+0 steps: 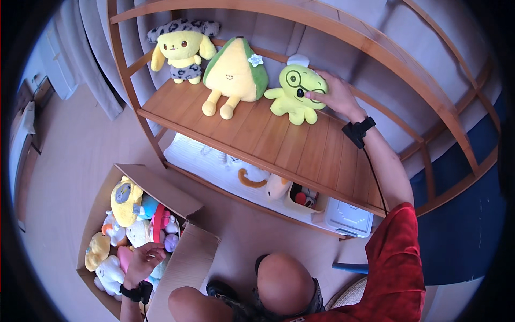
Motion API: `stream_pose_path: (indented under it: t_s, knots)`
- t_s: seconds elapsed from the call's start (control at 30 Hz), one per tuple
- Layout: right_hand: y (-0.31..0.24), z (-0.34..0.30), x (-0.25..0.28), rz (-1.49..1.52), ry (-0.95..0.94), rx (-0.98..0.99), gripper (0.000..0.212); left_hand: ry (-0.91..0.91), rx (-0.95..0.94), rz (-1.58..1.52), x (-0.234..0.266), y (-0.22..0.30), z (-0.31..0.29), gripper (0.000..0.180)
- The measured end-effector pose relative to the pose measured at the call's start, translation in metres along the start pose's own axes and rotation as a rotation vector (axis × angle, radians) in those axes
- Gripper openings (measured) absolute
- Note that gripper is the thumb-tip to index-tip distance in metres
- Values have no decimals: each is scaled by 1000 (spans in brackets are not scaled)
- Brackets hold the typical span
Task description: Organizing stuffed toys from a cardboard box onto a wooden shelf.
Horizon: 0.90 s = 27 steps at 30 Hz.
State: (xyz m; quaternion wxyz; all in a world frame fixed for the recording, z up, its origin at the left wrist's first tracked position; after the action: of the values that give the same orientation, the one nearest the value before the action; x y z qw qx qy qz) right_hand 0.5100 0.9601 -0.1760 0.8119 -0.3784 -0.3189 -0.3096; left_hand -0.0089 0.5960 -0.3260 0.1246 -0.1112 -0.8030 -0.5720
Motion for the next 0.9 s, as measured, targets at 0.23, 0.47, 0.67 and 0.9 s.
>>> stream_pose_path:
  t_s: [0.23,0.47,0.67,0.9]
  knots:
    - [-11,11,7,-380,86,311,59,-33,13,20,-4,-3,6,29]
    - [-15,17,9,-410,-60,124,64,-34,28,43,-5,-7,-3,29]
    - [0,9,18,-162,316,202,54,-29,57,9,4,-19,-17,27]
    - [15,-22,39,143,363,-146,30,220,129,56,59,-82,-54,26]
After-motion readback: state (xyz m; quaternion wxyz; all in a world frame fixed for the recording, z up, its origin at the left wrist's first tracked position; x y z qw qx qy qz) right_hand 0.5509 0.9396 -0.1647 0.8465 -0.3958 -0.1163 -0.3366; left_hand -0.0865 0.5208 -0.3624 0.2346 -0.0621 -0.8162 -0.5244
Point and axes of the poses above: each hand's wrist, its own z-axis towards the middle knuckle, its own x-axis out of the back of the hand, y = z × x, the point moved 1 cm from there along z, towards the middle knuckle, and after that the axes turned 7 degrees about y, right-handed, at the moved point
